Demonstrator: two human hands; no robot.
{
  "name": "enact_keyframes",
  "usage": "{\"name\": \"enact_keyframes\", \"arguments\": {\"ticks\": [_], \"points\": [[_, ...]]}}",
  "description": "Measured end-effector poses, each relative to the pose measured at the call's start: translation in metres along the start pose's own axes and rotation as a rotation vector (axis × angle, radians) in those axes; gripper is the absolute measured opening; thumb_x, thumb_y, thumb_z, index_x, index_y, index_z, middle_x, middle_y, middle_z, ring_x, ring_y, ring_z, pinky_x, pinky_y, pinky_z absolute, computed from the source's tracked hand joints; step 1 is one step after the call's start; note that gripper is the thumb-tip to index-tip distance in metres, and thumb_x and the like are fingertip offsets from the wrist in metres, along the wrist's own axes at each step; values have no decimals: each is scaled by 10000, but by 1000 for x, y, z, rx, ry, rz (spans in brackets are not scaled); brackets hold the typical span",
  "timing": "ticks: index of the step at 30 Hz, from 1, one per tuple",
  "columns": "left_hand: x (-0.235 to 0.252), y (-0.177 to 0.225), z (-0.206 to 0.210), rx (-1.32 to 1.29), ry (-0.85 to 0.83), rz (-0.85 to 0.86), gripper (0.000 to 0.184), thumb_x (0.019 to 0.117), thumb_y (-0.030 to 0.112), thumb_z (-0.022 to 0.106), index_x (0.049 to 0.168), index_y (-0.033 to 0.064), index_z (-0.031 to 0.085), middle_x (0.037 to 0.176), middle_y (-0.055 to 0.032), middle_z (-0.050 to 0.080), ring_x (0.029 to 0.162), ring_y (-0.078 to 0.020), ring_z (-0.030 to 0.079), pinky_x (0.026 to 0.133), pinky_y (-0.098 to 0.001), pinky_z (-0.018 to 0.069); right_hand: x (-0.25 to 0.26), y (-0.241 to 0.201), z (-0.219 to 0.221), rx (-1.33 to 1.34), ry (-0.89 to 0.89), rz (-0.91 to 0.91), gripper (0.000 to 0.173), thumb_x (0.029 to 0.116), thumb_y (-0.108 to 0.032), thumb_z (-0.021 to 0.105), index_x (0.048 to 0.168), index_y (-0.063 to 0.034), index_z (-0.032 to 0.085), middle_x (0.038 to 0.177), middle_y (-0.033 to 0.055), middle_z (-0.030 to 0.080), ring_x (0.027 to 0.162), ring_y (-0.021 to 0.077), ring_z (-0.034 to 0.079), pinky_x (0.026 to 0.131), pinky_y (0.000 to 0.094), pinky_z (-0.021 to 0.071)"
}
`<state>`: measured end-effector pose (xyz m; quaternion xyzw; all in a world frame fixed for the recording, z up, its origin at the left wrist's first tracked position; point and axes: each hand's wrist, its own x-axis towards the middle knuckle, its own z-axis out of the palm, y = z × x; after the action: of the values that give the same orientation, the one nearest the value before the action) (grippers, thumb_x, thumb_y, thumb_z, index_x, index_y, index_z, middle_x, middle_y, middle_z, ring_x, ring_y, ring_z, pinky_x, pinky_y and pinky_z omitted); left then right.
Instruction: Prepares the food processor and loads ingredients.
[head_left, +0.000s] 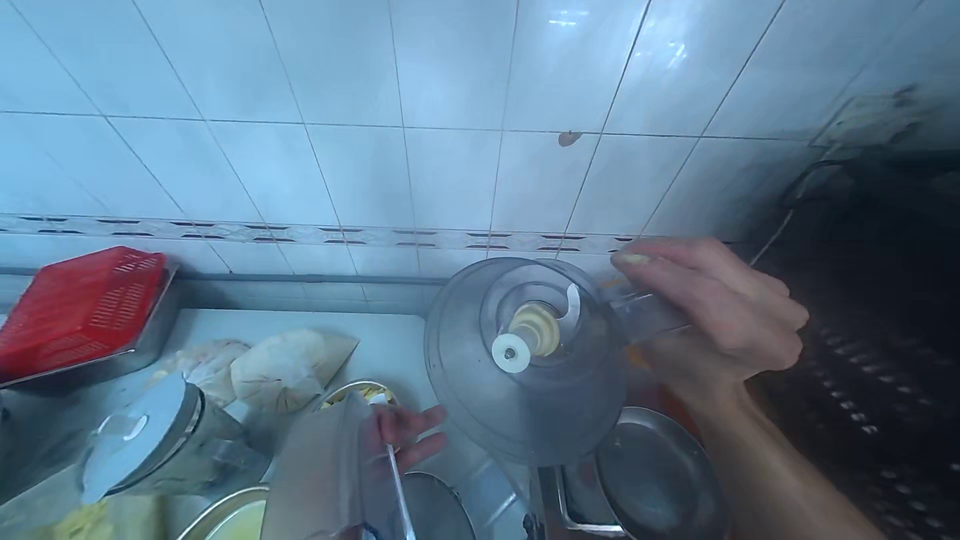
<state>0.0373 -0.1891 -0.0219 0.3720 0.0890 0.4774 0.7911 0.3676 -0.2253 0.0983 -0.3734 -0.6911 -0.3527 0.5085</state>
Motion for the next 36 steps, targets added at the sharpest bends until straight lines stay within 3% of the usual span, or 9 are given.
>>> {"name": "enact_keyframes", "arguments": {"ticks": [9, 17, 20, 24, 27, 29, 31, 33, 36], "points": [[-3, 1, 1, -14, -38, -6, 339, 1076, 294, 478, 1031, 6, 652, 1076, -209, 696, 1166, -419, 663, 989, -581, 558, 3, 5, -11, 36, 52, 10, 109, 870, 49, 711, 961, 26, 766, 937, 148, 735, 860, 200, 720, 726, 306, 609], [-6, 3, -1, -43, -59, -13, 403, 1077, 365, 457, 1053, 18, 660, 1098, -217, 697, 1161, -423, 665, 974, -574, 565, 13, -6, -17, 37, 39, -7, 125, 868, 57, 712, 978, 28, 764, 930, 141, 736, 860, 200, 726, 731, 312, 617], [-7, 3, -2, -72, -62, -9, 353, 1073, 310, 475, 1072, 4, 651, 1111, -228, 691, 1169, -432, 658, 979, -576, 561, 13, -9, -16, 43, 44, -1, 125, 861, 63, 714, 968, 25, 767, 923, 142, 738, 854, 204, 728, 728, 314, 619], [5, 13, -1, 5, -55, 142, 353, 1074, 308, 487, 1035, 15, 681, 1084, -206, 712, 1178, -403, 661, 1080, -554, 503, 8, -10, -18, 48, 4, 32, 128, 882, 34, 702, 990, 15, 767, 986, 132, 744, 922, 197, 729, 792, 313, 618], [31, 38, 7, 209, -148, 319, 359, 1070, 348, 502, 990, 74, 721, 1018, -128, 741, 1129, -326, 694, 1099, -510, 496, 5, -11, -15, 62, -13, 50, 123, 895, 16, 689, 989, 2, 768, 981, 111, 744, 921, 176, 726, 797, 303, 617], [47, 51, 14, 422, -184, 351, 385, 1084, 386, 455, 976, 106, 696, 1026, -116, 739, 1118, -324, 696, 1058, -518, 529, 3, -11, -13, 72, -11, 46, 122, 891, 3, 688, 983, -10, 767, 976, 107, 748, 910, 177, 731, 784, 308, 624], [58, 54, 21, 505, -88, 319, 303, 1047, 280, 492, 971, 69, 695, 969, -157, 726, 969, -316, 726, 959, -538, 582, 2, -12, -13, 62, -14, 52, 123, 888, -9, 688, 979, -29, 768, 974, 99, 748, 894, 168, 725, 760, 297, 615], [69, 54, 25, 583, -45, 302, 289, 1043, 301, 536, 967, 89, 717, 879, -117, 698, 836, -234, 714, 857, -460, 616, 2, -13, -15, 42, -21, 60, 124, 888, -22, 693, 980, -46, 772, 977, 91, 749, 891, 159, 724, 752, 286, 610], [80, 53, 25, 586, -42, 315, 272, 1042, 270, 531, 948, 103, 724, 860, -91, 701, 826, -199, 709, 838, -397, 613, 1, -10, -21, 23, -37, 69, 121, 888, -45, 696, 983, -65, 769, 974, 76, 750, 874, 134, 719, 723, 258, 597]]}}
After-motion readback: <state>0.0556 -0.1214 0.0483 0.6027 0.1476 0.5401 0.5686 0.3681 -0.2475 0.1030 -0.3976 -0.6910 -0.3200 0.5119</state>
